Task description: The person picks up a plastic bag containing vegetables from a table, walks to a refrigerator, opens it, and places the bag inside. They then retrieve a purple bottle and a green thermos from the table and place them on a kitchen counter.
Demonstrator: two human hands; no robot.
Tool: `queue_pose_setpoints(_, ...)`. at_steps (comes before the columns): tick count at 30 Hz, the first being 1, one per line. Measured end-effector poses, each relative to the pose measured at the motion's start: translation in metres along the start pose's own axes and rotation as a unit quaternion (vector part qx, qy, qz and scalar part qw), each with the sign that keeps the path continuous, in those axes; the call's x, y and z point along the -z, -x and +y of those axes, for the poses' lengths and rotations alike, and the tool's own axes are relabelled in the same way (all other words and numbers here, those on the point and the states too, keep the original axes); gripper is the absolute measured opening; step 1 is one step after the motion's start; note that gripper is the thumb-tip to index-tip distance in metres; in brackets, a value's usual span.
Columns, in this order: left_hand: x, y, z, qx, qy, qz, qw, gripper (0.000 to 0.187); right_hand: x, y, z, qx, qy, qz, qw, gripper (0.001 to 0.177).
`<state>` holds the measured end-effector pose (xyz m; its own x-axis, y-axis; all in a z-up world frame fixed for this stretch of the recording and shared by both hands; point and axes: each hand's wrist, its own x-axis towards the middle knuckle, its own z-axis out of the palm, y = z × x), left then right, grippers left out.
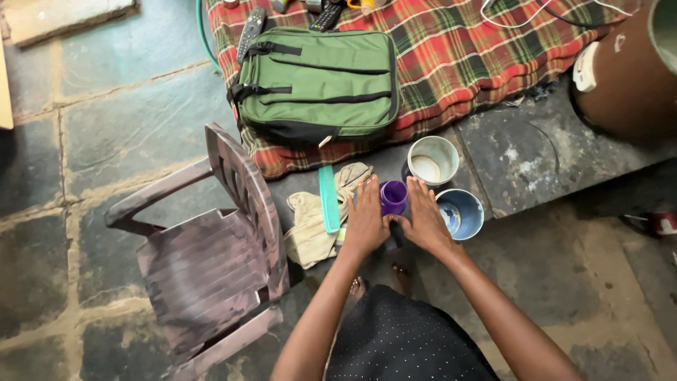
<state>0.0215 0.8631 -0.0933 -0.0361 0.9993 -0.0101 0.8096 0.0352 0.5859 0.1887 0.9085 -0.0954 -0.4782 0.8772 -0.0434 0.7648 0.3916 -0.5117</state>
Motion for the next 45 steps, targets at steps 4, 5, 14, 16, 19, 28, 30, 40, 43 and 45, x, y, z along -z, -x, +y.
queue_pose_setpoints(4,-0.003,0.006,0.004,0.02,0.016,0.005,1.0,0.091,-0.001,-0.004,0.008,0.016,-0.024,-0.041,0.999,0.09)
queue_pose_setpoints(5,-0.003,0.008,0.005,0.021,0.021,0.011,1.0,0.089,-0.001,-0.003,0.01,0.02,-0.039,-0.044,0.998,0.09)
queue_pose_setpoints(14,-0.002,0.04,0.032,0.063,0.094,0.075,0.991,0.09,0.008,0.013,0.008,0.082,-0.107,-0.044,0.99,0.095)
queue_pose_setpoints(16,-0.002,0.044,0.037,0.075,0.107,0.091,0.987,0.091,0.012,0.014,0.005,0.09,-0.118,-0.048,0.988,0.093)
queue_pose_setpoints(19,-0.002,0.047,0.042,0.089,0.118,0.115,0.982,0.093,0.015,0.015,0.003,0.104,-0.135,-0.055,0.984,0.092)
queue_pose_setpoints(28,-0.023,0.043,0.047,0.096,0.113,0.212,0.966,0.086,0.011,0.007,0.014,0.182,-0.156,-0.038,0.97,0.084)
queue_pose_setpoints(30,-0.027,0.043,0.048,0.114,0.139,0.212,0.961,0.084,0.01,0.005,0.018,0.186,-0.159,-0.05,0.968,0.085)
queue_pose_setpoints(40,-0.043,0.044,0.056,0.112,0.19,0.258,0.941,0.086,0.013,0.008,0.025,0.233,-0.156,-0.059,0.958,0.079)
queue_pose_setpoints(43,-0.044,0.045,0.057,0.113,0.178,0.262,0.942,0.085,0.016,0.007,0.025,0.242,-0.157,-0.064,0.955,0.081)
queue_pose_setpoints(45,-0.045,0.047,0.057,0.116,0.178,0.27,0.939,0.085,0.017,0.007,0.025,0.261,-0.158,-0.061,0.95,0.082)
